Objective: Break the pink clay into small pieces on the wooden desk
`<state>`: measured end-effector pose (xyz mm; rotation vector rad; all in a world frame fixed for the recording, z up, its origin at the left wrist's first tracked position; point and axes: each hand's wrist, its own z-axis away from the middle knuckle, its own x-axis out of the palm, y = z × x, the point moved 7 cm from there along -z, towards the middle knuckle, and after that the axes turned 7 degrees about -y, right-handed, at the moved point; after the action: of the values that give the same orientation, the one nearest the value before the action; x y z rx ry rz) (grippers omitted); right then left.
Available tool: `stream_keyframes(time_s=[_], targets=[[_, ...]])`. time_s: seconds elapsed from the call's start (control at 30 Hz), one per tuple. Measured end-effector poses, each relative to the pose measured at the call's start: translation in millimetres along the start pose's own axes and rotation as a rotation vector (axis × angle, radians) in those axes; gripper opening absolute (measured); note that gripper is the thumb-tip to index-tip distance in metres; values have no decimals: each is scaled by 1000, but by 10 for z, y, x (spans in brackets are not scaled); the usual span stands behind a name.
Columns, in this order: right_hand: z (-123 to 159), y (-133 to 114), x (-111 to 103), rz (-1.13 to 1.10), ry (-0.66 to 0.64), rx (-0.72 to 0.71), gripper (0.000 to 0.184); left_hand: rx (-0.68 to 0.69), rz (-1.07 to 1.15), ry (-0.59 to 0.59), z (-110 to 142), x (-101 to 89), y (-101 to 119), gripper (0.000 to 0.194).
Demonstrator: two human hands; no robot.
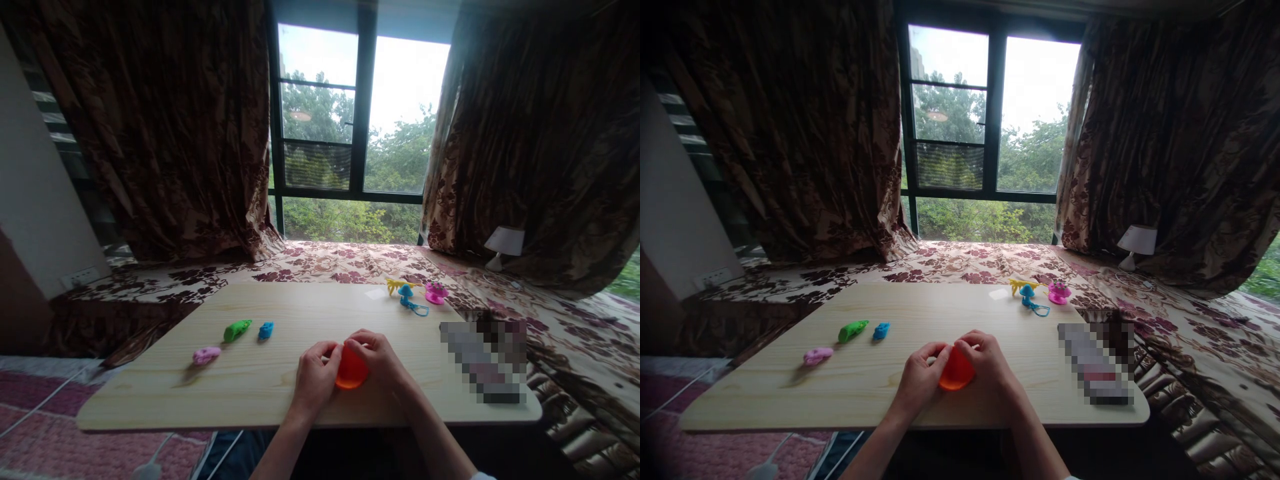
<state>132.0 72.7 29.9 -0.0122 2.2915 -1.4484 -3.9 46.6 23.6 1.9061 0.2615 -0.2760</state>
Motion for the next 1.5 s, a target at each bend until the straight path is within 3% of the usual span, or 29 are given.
stream_keyframes(time_s=[0.5,1.5], targets=[[73,17,-67,81,15,27,17,-14,-39,62,-2,-24,-74,26],[-17,-171,30,215,27,-50,13,19,-28,36,2,-24,-12,23]])
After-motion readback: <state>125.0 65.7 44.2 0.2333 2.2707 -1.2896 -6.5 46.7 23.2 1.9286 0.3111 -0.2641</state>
